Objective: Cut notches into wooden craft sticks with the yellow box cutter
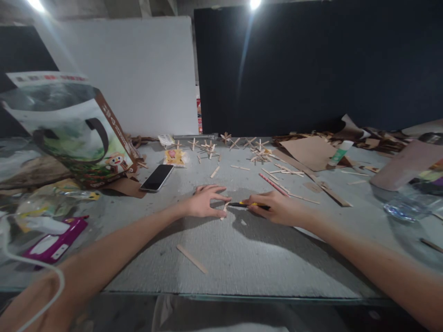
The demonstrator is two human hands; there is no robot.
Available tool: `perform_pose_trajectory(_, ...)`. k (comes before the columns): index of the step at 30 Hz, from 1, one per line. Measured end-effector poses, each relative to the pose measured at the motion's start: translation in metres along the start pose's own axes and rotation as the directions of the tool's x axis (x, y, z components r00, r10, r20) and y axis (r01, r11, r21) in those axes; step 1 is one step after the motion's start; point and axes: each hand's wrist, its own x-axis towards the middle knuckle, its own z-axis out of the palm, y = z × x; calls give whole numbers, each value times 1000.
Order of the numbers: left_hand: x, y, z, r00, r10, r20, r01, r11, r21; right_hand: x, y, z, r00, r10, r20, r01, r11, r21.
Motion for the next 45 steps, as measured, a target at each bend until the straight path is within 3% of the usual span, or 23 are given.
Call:
perform_pose_trajectory(8,0,0,-1,1000,-5,21,5,1000,5,0,-1,0,1000,21,1,-21,1000,17)
perform_pose_trajectory(16,0,2,-1,1000,-19,6,19,1000,-11,1,-13,0,1000,4,31,-1,993,-122)
perform_pose_trajectory(28,0,0,-1,1000,-16,-5,16,1000,-18,1,-21,1,980,179,88,-167,978,-127)
perform_pose_trajectory(38,3,-2,0,999,-11,-42,6,993,-114,1,-12,4,999,35,29,-29,984,-176)
perform_pose_trajectory(45,4,-3,2,994,-2,-112,-18,984,-179,3,-8,10,999,1,-34,-6,989,-150)
